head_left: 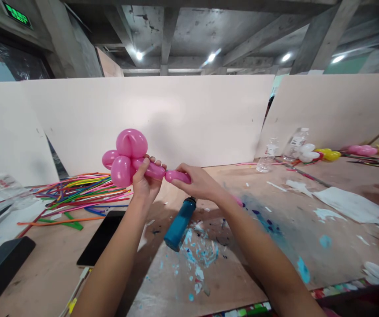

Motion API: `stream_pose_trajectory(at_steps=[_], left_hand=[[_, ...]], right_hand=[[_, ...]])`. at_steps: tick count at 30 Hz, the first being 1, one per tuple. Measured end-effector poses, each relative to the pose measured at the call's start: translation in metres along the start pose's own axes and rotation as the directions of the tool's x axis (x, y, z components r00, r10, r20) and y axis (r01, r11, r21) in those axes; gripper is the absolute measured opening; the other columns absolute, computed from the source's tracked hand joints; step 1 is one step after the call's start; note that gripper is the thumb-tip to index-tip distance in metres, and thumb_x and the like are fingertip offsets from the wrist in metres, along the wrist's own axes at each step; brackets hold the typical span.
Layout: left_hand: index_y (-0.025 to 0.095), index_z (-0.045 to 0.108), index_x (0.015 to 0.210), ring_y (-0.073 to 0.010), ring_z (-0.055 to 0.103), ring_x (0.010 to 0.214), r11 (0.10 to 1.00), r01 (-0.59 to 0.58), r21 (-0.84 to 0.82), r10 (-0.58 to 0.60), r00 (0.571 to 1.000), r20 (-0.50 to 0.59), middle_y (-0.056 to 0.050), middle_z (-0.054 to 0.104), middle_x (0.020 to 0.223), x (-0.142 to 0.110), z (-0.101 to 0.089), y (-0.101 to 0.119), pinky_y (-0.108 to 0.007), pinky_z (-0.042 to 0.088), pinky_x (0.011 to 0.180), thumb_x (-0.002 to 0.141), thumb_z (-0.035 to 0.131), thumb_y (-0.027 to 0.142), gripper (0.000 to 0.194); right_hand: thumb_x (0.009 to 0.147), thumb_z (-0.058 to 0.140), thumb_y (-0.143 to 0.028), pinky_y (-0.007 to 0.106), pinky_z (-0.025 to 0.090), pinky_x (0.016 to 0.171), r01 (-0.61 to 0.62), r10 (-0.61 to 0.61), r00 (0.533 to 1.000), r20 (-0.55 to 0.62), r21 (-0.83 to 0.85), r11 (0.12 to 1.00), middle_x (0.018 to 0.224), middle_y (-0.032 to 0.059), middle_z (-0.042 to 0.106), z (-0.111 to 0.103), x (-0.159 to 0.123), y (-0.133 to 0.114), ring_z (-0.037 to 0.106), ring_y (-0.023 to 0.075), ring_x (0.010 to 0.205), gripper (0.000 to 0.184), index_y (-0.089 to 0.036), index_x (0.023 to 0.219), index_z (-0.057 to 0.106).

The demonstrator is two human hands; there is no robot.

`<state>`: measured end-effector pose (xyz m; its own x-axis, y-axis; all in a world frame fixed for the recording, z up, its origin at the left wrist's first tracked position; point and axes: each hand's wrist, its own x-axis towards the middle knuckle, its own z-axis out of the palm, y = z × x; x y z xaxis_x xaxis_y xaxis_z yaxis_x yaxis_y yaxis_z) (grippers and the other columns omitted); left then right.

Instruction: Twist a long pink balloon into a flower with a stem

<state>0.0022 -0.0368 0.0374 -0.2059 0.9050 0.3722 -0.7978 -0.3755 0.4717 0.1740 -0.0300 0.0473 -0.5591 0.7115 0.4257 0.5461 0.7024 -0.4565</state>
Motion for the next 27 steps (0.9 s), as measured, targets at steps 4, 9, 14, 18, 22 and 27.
stream_pose_trajectory(at_steps=[4,9,14,18,22,27], left_hand=[[0.022,0.059,0.079,-0.0079,0.051,0.060,0.997,-0.066,0.032,0.065,0.997,0.052,0.004,0.049,0.070,-0.003,0.006,0.009,-0.027,0.047,0.069,0.062,0.079,0.020,0.026],[0.024,0.059,0.086,-0.0094,0.051,0.061,0.994,-0.063,0.087,0.054,0.993,0.101,0.003,0.050,0.073,-0.014,0.014,0.008,-0.028,0.047,0.069,0.061,0.081,0.030,0.034],[0.023,0.054,0.082,-0.0058,0.039,0.047,0.993,0.021,0.115,-0.037,0.989,0.142,0.007,0.037,0.058,-0.021,0.020,0.005,-0.022,0.038,0.050,0.062,0.081,0.026,0.034],[0.021,0.049,0.078,-0.0043,0.033,0.041,0.986,-0.055,0.158,0.051,0.998,0.030,0.009,0.034,0.053,-0.015,0.020,0.002,-0.020,0.030,0.043,0.063,0.078,0.020,0.032],[0.020,0.046,0.074,-0.0048,0.034,0.038,0.945,-0.124,0.304,0.193,0.958,-0.211,0.010,0.035,0.048,-0.006,0.012,-0.014,-0.020,0.028,0.040,0.064,0.075,0.021,0.030],[0.019,0.044,0.070,-0.0054,0.040,0.042,0.936,-0.117,0.333,0.219,0.932,-0.290,0.010,0.040,0.049,-0.005,0.007,-0.031,-0.020,0.034,0.045,0.064,0.077,0.026,0.034]], right_hand=[[0.096,0.036,-0.046,0.026,0.043,0.069,0.002,-0.016,0.985,0.174,0.082,0.997,0.099,0.0045,0.067,-0.013,-0.007,-0.012,0.060,0.0165,0.082,0.036,-0.022,0.109,0.059],[0.088,0.048,-0.058,0.024,0.046,0.056,-0.151,-0.025,0.921,0.388,0.418,0.896,0.082,0.0025,0.062,-0.006,-0.007,-0.016,0.059,0.0137,0.065,0.042,-0.018,0.097,0.053],[0.089,0.039,-0.063,0.026,0.046,0.052,-0.413,-0.137,0.795,0.591,0.693,0.592,0.070,0.0024,0.058,0.011,0.000,-0.008,0.054,0.0114,0.053,0.050,-0.015,0.086,0.053],[0.090,0.039,-0.061,0.025,0.044,0.052,-0.384,-0.080,0.819,0.568,0.648,0.658,0.071,0.0015,0.058,0.019,0.001,-0.009,0.052,0.0112,0.054,0.047,-0.016,0.090,0.054],[0.090,0.047,-0.049,0.028,0.044,0.063,-0.081,0.043,0.976,0.213,0.175,0.981,0.083,0.0049,0.064,0.027,0.002,-0.015,0.058,0.0164,0.070,0.032,-0.018,0.089,0.055],[0.090,0.048,-0.037,0.032,0.043,0.069,-0.009,-0.007,0.999,-0.036,-0.440,0.898,0.095,0.0073,0.065,0.038,0.004,-0.018,0.062,0.0242,0.082,0.023,-0.020,0.104,0.052]])
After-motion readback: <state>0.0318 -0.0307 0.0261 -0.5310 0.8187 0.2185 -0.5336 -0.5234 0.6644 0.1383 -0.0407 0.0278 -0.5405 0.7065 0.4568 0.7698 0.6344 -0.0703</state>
